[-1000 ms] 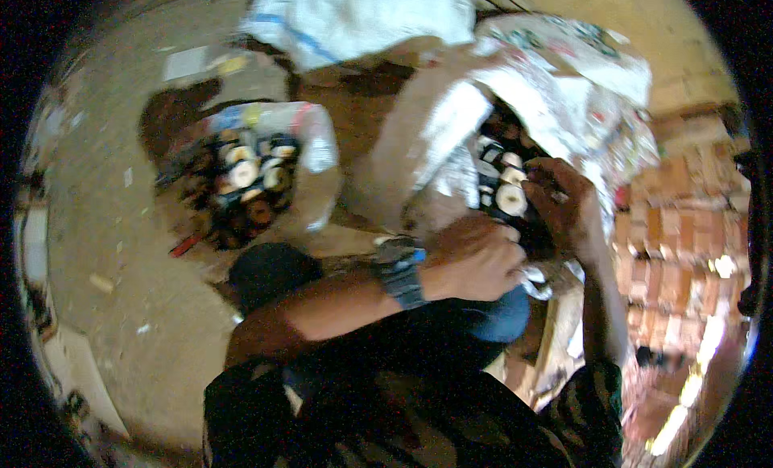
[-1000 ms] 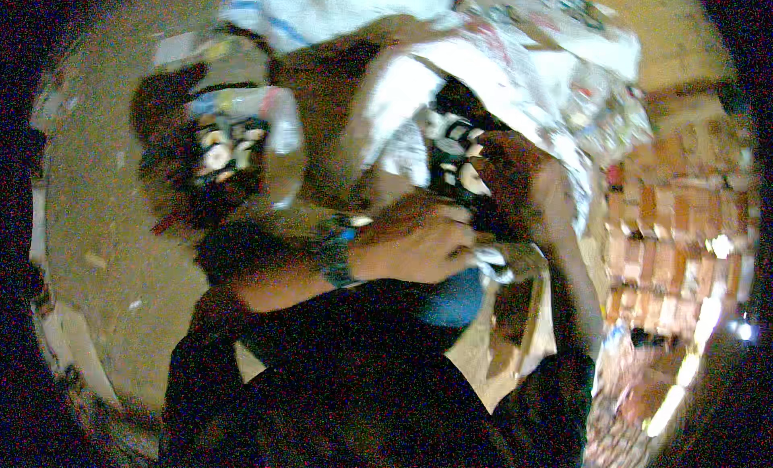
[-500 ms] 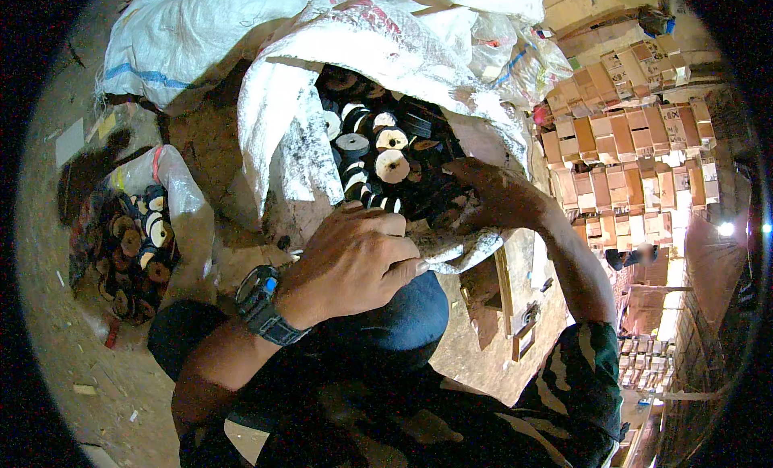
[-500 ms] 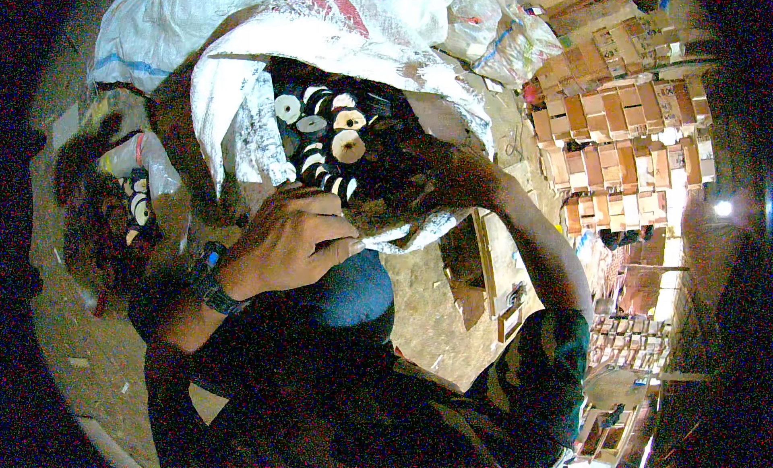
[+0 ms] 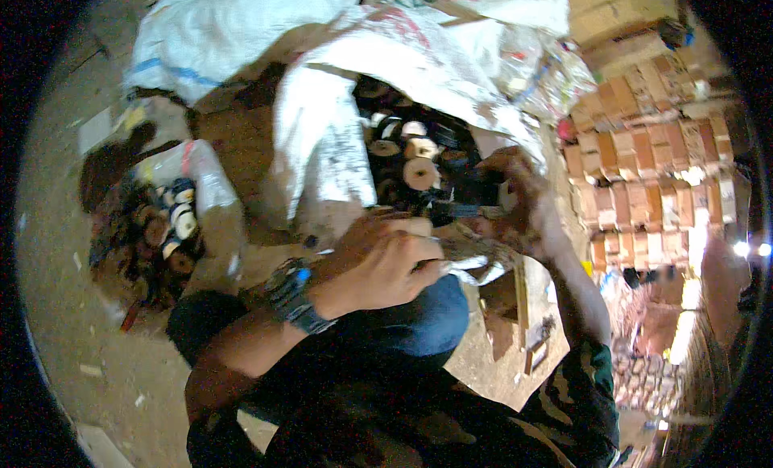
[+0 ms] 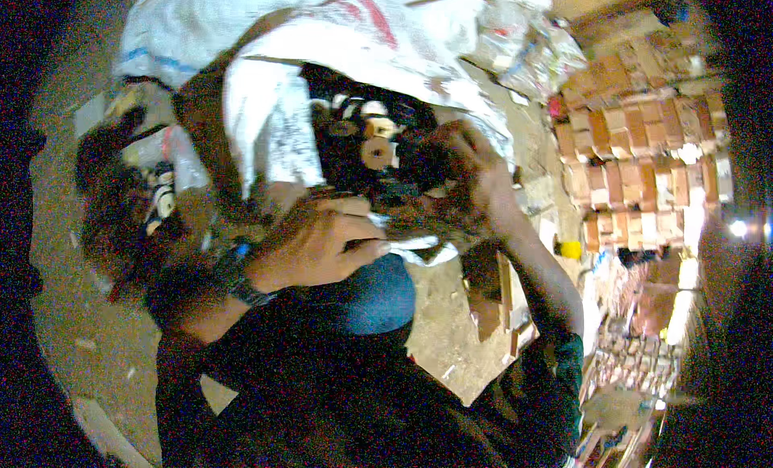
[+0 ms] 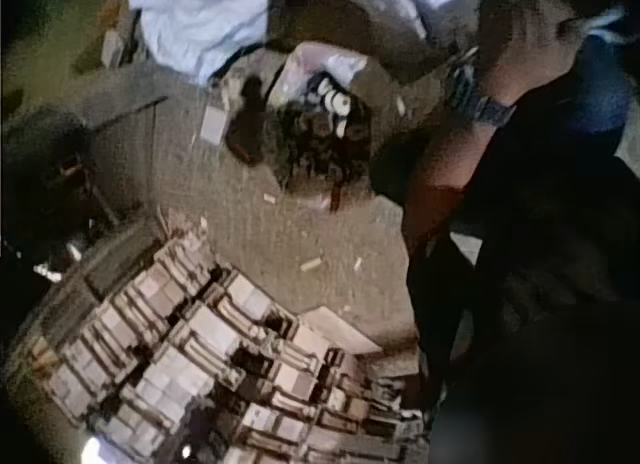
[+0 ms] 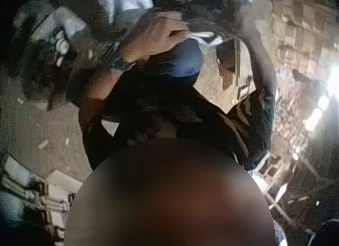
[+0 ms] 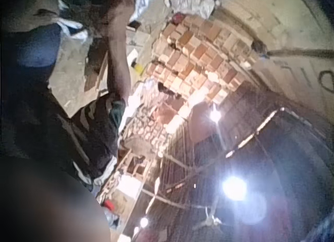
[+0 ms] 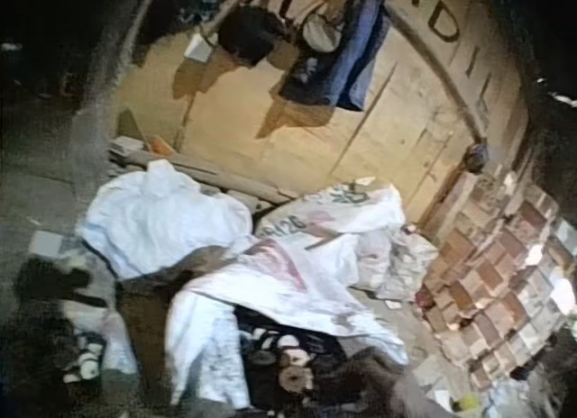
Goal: The person crouches by a large white sack and repeatedly reaches in to pick up small cylindrical items, transferring them into a smaller sack on the floor. The person continues this transfer throughout the clip.
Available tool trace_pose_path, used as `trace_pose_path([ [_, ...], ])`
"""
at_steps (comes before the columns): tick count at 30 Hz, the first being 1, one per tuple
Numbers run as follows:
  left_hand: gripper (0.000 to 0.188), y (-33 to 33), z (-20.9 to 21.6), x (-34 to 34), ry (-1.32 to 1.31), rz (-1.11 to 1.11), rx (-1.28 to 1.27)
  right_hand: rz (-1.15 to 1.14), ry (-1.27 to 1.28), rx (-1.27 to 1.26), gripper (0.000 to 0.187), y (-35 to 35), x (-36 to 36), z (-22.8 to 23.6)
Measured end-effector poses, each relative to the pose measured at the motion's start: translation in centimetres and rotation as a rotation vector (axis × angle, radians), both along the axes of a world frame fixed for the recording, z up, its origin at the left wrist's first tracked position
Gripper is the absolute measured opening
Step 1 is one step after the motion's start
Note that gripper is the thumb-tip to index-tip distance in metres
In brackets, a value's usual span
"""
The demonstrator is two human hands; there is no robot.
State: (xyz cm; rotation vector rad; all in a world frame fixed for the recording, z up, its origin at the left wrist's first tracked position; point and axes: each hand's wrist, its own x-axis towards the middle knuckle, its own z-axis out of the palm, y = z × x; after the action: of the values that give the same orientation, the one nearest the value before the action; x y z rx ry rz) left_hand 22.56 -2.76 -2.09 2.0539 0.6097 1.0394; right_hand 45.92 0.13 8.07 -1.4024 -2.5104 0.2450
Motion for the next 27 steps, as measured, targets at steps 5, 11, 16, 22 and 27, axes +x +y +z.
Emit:
trace_pose_path([
  [5,0.025,-1.2,-2.8,2.5,0.032,-0.058,-0.238,0.348,0.158,0.096,0.06,1.9,-12.7,2.1],
  [11,0.027,-0.9,-5.1,3.6,-0.089,0.171,0.122,0.61,0.045,0.127,0.058,1.2,-28.8,-2.0],
  [16,0.027,-1.1,-2.5,2.2,-0.033,0.16,0.09,0.629,0.178,0.267,0.063,0.3,-28.2,-1.2],
  [22,0.031,-0.5,-0.2,-0.2,0.055,0.089,0.057,0.024,0.172,-0.043,0.035,2.2,-13.2,1.1],
  [27,0.021,-0.3,0.4,-0.8,0.079,0.07,0.065,-0.244,-0.043,-0.173,0.026,3.2,-1.4,0.2],
])
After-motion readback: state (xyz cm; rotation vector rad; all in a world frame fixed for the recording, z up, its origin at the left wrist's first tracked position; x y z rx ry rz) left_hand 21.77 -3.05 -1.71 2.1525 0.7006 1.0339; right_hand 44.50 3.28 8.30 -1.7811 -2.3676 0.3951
